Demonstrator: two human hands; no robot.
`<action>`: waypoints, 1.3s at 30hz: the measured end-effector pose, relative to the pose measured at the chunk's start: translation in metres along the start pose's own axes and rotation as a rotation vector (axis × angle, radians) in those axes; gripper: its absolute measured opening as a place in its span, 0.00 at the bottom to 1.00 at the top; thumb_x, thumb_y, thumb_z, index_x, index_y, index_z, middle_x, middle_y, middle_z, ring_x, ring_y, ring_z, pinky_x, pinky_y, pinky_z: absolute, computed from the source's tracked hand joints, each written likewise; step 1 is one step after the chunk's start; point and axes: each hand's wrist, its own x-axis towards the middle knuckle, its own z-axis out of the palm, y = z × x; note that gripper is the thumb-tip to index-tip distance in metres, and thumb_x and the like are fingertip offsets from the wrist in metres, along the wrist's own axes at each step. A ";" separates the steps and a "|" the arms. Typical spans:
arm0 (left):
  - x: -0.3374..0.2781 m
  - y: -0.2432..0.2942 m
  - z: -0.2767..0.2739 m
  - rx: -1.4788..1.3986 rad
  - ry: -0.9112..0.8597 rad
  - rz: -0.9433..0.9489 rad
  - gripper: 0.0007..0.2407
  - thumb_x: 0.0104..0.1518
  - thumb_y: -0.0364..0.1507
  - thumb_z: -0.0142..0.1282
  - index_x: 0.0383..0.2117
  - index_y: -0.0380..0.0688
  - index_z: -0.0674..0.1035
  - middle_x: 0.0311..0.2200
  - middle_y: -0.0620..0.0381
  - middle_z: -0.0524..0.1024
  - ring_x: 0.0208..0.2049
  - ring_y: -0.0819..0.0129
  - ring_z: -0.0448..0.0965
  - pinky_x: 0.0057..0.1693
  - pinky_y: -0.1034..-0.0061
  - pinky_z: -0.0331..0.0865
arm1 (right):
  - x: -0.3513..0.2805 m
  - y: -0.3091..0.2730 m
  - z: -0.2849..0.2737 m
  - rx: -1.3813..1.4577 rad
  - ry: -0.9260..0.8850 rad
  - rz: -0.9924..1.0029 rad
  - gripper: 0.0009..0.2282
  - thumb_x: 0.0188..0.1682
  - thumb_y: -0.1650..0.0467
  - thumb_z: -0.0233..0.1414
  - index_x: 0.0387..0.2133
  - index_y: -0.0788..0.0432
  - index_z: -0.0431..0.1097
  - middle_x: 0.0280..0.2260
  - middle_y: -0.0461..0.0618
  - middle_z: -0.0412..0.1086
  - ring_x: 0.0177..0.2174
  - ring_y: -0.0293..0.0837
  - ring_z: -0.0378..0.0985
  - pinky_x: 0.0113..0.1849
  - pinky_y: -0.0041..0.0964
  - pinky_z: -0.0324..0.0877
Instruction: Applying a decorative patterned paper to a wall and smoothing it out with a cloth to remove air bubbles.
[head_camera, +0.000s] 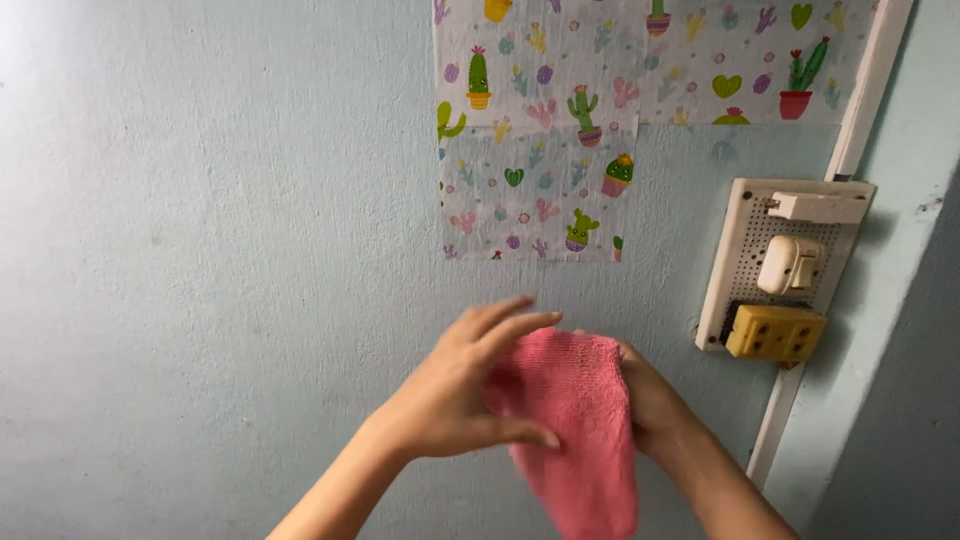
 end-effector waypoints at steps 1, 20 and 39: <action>0.000 0.006 0.003 0.001 0.002 -0.004 0.40 0.41 0.51 0.67 0.64 0.51 0.66 0.66 0.38 0.62 0.66 0.44 0.62 0.65 0.48 0.58 | -0.001 -0.004 0.001 0.000 -0.004 0.002 0.07 0.50 0.76 0.54 0.41 0.63 0.72 0.31 0.50 0.77 0.29 0.39 0.75 0.27 0.33 0.67; 0.082 -0.038 0.026 0.226 0.193 -0.095 0.25 0.46 0.22 0.64 0.53 0.52 0.72 0.38 0.41 0.80 0.41 0.39 0.82 0.45 0.51 0.77 | 0.043 -0.001 0.009 -1.694 0.556 -1.166 0.26 0.43 0.67 0.52 0.60 0.46 0.65 0.65 0.53 0.60 0.66 0.55 0.55 0.62 0.64 0.46; 0.060 -0.068 0.082 0.904 0.523 0.161 0.14 0.62 0.24 0.50 0.55 0.42 0.77 0.48 0.53 0.72 0.37 0.60 0.70 0.38 0.70 0.66 | 0.040 0.012 0.035 -1.710 0.700 -1.011 0.14 0.54 0.66 0.49 0.50 0.56 0.72 0.58 0.50 0.71 0.35 0.42 0.68 0.39 0.39 0.57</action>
